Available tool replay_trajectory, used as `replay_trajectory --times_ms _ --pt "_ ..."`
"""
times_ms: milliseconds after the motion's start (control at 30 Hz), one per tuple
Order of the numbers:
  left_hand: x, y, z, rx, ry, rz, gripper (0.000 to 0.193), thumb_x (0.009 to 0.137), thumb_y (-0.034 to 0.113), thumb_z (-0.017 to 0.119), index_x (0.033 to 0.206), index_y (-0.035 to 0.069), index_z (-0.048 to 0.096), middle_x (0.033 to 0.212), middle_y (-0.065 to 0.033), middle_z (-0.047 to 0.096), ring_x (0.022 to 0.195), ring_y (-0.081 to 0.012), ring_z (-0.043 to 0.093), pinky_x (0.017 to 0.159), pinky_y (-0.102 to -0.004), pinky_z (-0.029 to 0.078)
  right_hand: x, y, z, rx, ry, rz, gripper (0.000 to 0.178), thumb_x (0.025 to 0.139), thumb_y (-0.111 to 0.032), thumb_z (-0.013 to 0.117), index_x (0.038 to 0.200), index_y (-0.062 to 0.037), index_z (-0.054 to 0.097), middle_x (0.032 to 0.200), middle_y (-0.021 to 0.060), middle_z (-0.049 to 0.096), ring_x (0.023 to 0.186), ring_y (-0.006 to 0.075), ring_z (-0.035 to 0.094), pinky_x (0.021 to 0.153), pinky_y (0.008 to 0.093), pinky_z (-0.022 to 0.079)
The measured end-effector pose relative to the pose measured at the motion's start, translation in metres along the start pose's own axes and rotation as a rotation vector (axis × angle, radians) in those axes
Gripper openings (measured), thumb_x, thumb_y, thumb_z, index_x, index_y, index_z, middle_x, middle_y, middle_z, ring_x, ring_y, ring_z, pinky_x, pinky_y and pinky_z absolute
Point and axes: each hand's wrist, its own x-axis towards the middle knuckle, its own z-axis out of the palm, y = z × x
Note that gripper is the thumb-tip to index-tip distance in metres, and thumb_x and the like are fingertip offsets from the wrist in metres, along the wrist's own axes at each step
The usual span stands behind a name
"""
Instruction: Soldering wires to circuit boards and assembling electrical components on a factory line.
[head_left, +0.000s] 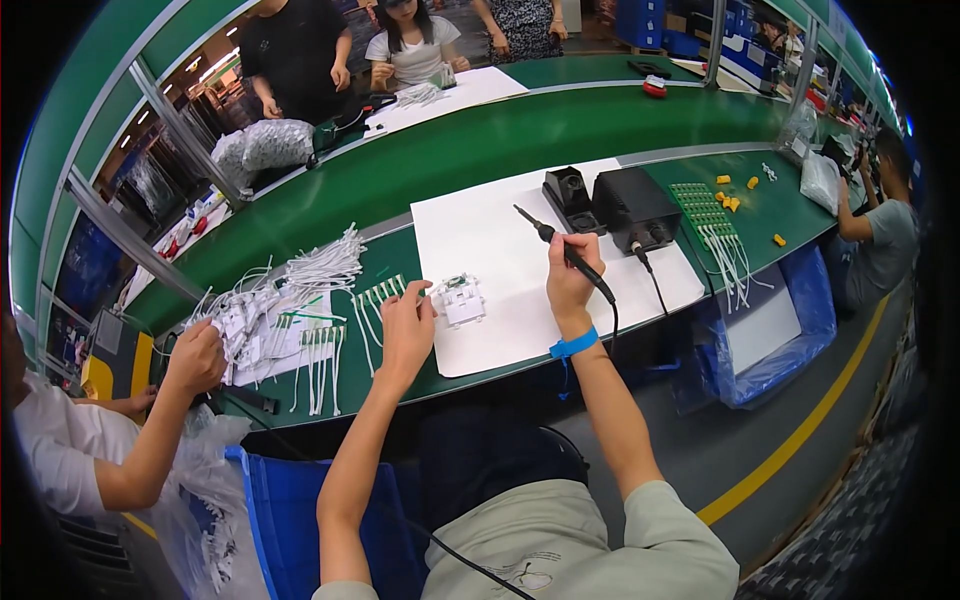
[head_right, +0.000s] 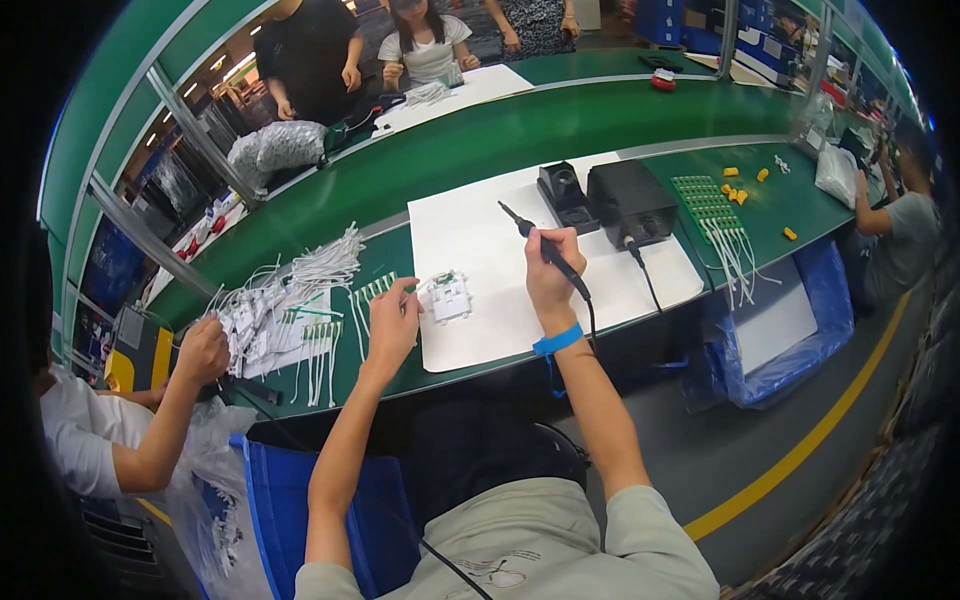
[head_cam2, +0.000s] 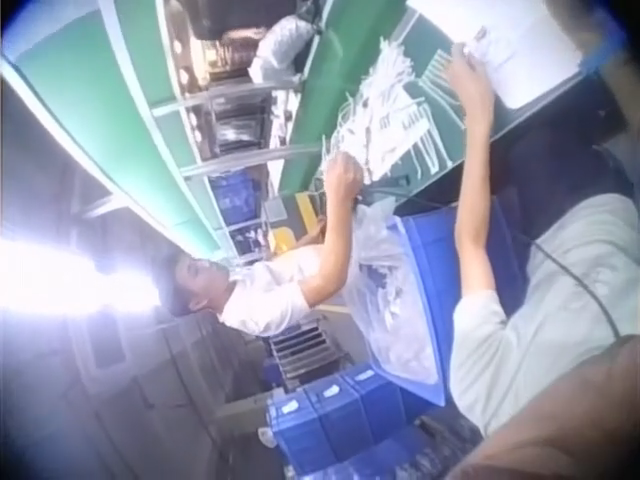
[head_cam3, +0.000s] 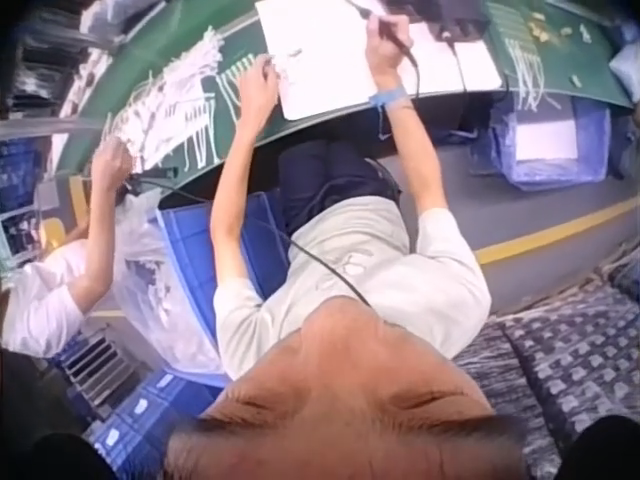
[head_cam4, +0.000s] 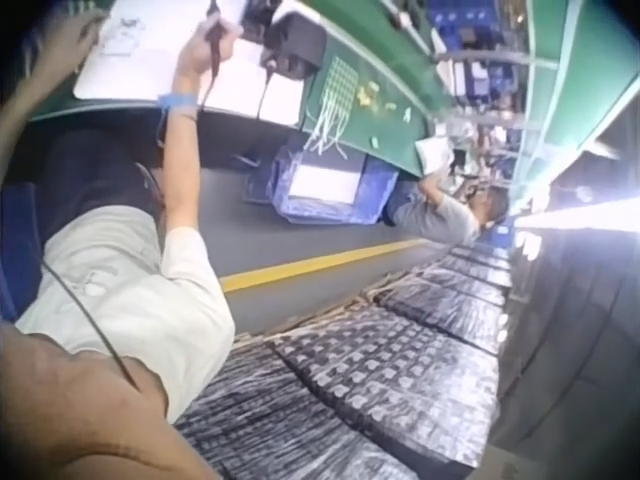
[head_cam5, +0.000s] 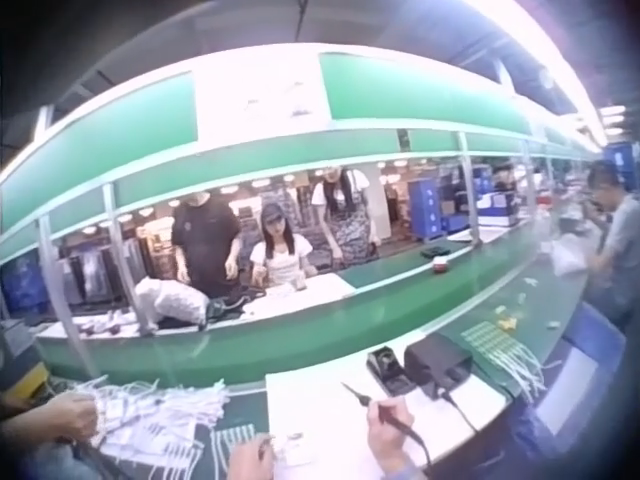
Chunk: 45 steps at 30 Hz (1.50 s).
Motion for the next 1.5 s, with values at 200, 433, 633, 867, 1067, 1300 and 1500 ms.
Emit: replay_trajectory --times_ms 200,433,633,867,1067,1300,1500 --pt "-0.009 -0.005 0.009 -0.164 0.011 0.041 0.023 0.096 -0.006 0.046 0.114 -0.002 0.059 0.11 -0.0219 0.069 0.094 -0.0449 0.066 0.086 -0.0481 0.05 0.0 0.0 -0.001 -0.012 -0.022 0.005 0.019 0.096 -0.013 0.073 0.091 -0.0018 0.058 0.066 0.0035 0.061 0.057 0.0072 0.056 0.051 0.0216 0.041" --pt "-0.026 -0.02 0.022 0.035 -0.032 0.116 0.042 0.087 -0.011 0.047 0.127 -0.002 0.059 0.13 -0.0236 0.063 0.093 -0.0447 0.065 0.087 -0.0507 0.051 -0.002 0.002 -0.001 0.007 -0.022 -0.041 0.018 0.095 -0.011 0.073 0.092 -0.0013 0.059 0.068 0.0016 0.06 0.058 0.0055 0.053 0.053 0.0205 0.04" --pt "-0.034 -0.014 0.019 0.175 -0.16 0.019 0.063 0.08 -0.015 0.048 0.141 -0.002 0.051 0.141 -0.0227 0.06 0.079 -0.0375 0.063 0.078 -0.0413 0.047 -0.003 -0.001 -0.001 -0.015 -0.052 -0.014 0.017 0.095 -0.01 0.073 0.092 -0.0013 0.059 0.07 0.0017 0.06 0.06 0.0056 0.053 0.053 0.0205 0.04" --pt "-0.036 -0.02 0.019 0.218 -0.065 0.214 0.067 0.078 -0.016 0.05 0.144 -0.005 0.051 0.149 -0.0213 0.054 0.091 -0.0301 0.065 0.086 -0.0375 0.042 -0.004 -0.006 0.001 -0.029 -0.098 -0.063 0.016 0.094 -0.008 0.074 0.092 -0.0015 0.059 0.071 0.0038 0.062 0.06 0.0084 0.058 0.054 0.0218 0.043" --pt "-0.027 -0.011 0.019 0.29 -0.011 0.183 0.044 0.087 0.0 0.061 0.131 0.0 0.064 0.132 -0.022 0.058 0.112 -0.0377 0.059 0.098 -0.0463 0.044 -0.001 -0.014 0.001 -0.018 -0.101 -0.024 0.017 0.092 -0.009 0.077 0.098 -0.0021 0.062 0.076 0.007 0.068 0.066 0.0123 0.067 0.059 0.0258 0.05" --pt "-0.002 0.013 -0.008 0.231 -0.235 0.08 0.029 0.091 0.011 0.07 0.116 -0.004 0.07 0.099 -0.0178 0.057 0.096 -0.0345 0.058 0.082 -0.0442 0.047 0.022 -0.058 -0.027 0.137 -0.078 0.054 0.02 0.094 -0.004 0.074 0.107 -0.0023 0.059 0.081 0.0049 0.068 0.071 0.0072 0.061 0.061 0.0217 0.046" --pt "0.002 0.074 0.002 -0.239 -0.128 0.03 0.035 0.098 0.018 0.068 0.123 -0.007 0.068 0.084 -0.0082 0.058 0.076 -0.0193 0.055 0.069 -0.0315 0.046 0.01 -0.089 -0.033 0.273 -0.243 0.307 0.027 0.097 -0.006 0.067 0.123 -0.0019 0.062 0.088 0.0028 0.065 0.078 0.007 0.059 0.069 0.0237 0.049"
